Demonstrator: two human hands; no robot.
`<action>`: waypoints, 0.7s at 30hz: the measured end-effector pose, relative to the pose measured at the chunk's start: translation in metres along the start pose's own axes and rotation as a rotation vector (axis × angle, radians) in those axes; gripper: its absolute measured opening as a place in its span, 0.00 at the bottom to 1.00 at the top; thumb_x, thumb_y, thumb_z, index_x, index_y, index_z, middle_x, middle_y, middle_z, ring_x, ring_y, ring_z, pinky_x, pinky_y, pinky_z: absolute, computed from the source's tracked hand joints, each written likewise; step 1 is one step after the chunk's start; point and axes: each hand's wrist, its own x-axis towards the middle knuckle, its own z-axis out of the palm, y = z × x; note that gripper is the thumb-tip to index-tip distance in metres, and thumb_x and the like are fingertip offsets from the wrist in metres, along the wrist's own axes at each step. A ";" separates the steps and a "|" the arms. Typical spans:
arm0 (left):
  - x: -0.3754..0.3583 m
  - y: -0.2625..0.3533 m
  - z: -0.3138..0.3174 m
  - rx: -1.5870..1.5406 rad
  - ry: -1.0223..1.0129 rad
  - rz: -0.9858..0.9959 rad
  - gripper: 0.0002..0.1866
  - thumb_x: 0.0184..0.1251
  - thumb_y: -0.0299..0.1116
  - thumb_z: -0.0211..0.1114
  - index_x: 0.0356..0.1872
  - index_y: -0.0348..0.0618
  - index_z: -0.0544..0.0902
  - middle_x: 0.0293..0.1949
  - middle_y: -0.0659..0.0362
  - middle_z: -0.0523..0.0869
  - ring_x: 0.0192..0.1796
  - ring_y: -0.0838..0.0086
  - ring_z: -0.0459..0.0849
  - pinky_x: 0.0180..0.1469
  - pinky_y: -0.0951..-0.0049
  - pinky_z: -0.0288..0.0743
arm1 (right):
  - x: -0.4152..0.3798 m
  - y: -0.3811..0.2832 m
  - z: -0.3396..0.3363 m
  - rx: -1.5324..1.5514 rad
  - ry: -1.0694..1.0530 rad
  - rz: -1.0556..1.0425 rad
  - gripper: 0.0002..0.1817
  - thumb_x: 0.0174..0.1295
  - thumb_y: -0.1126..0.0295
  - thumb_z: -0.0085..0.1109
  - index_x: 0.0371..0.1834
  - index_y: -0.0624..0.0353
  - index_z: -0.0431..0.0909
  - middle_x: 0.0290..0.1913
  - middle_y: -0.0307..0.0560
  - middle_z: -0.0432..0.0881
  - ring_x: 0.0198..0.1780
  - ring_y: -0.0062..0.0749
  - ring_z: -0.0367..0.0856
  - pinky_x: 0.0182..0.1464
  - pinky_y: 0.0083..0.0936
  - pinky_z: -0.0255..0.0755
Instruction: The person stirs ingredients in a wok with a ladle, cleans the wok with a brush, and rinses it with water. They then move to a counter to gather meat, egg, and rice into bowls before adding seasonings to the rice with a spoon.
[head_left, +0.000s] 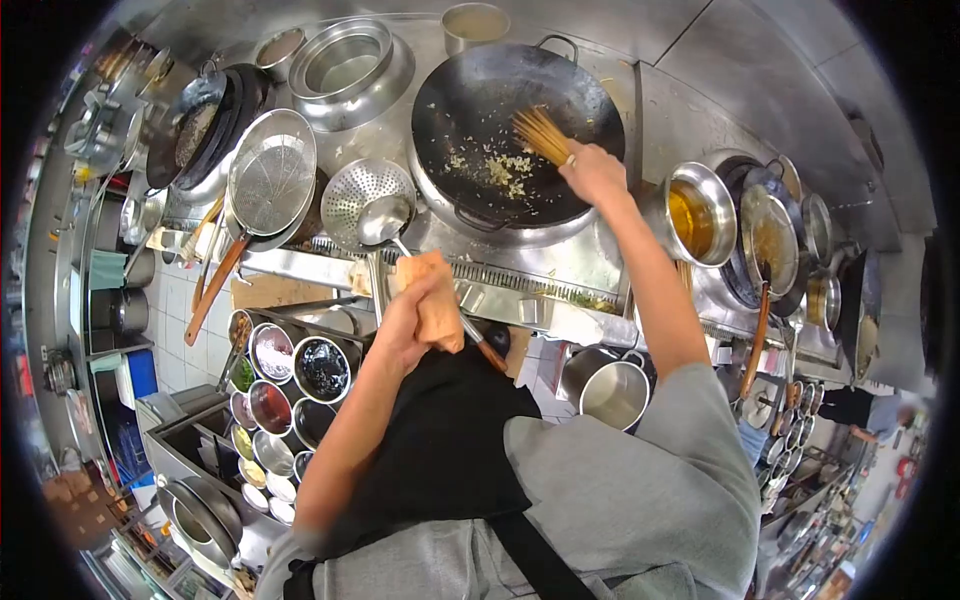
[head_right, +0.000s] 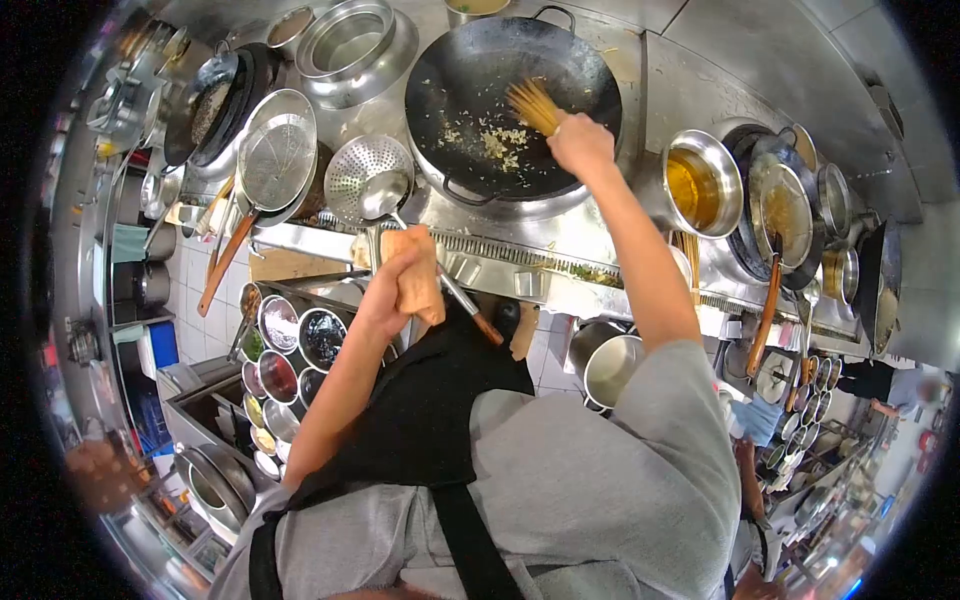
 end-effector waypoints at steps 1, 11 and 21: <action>0.004 0.008 0.012 -0.014 0.032 0.025 0.23 0.69 0.45 0.61 0.56 0.40 0.73 0.45 0.55 0.82 0.47 0.67 0.82 0.49 0.66 0.78 | -0.019 -0.020 -0.009 0.045 0.002 -0.024 0.26 0.61 0.55 0.58 0.63 0.45 0.71 0.48 0.56 0.81 0.48 0.52 0.82 0.51 0.44 0.76; 0.181 -0.002 0.047 -0.006 0.110 -0.141 0.19 0.65 0.46 0.61 0.47 0.44 0.73 0.41 0.55 0.82 0.42 0.60 0.84 0.42 0.51 0.77 | -0.050 -0.016 0.007 0.093 -0.139 0.033 0.29 0.58 0.54 0.60 0.64 0.47 0.71 0.46 0.58 0.83 0.49 0.53 0.81 0.52 0.43 0.75; 0.177 -0.014 0.035 0.123 0.037 0.032 0.14 0.56 0.31 0.60 0.43 0.43 0.70 0.30 0.50 0.80 0.25 0.57 0.83 0.19 0.52 0.74 | -0.047 -0.047 -0.035 0.002 -0.217 0.021 0.18 0.61 0.57 0.56 0.54 0.47 0.77 0.45 0.54 0.85 0.47 0.51 0.83 0.48 0.44 0.78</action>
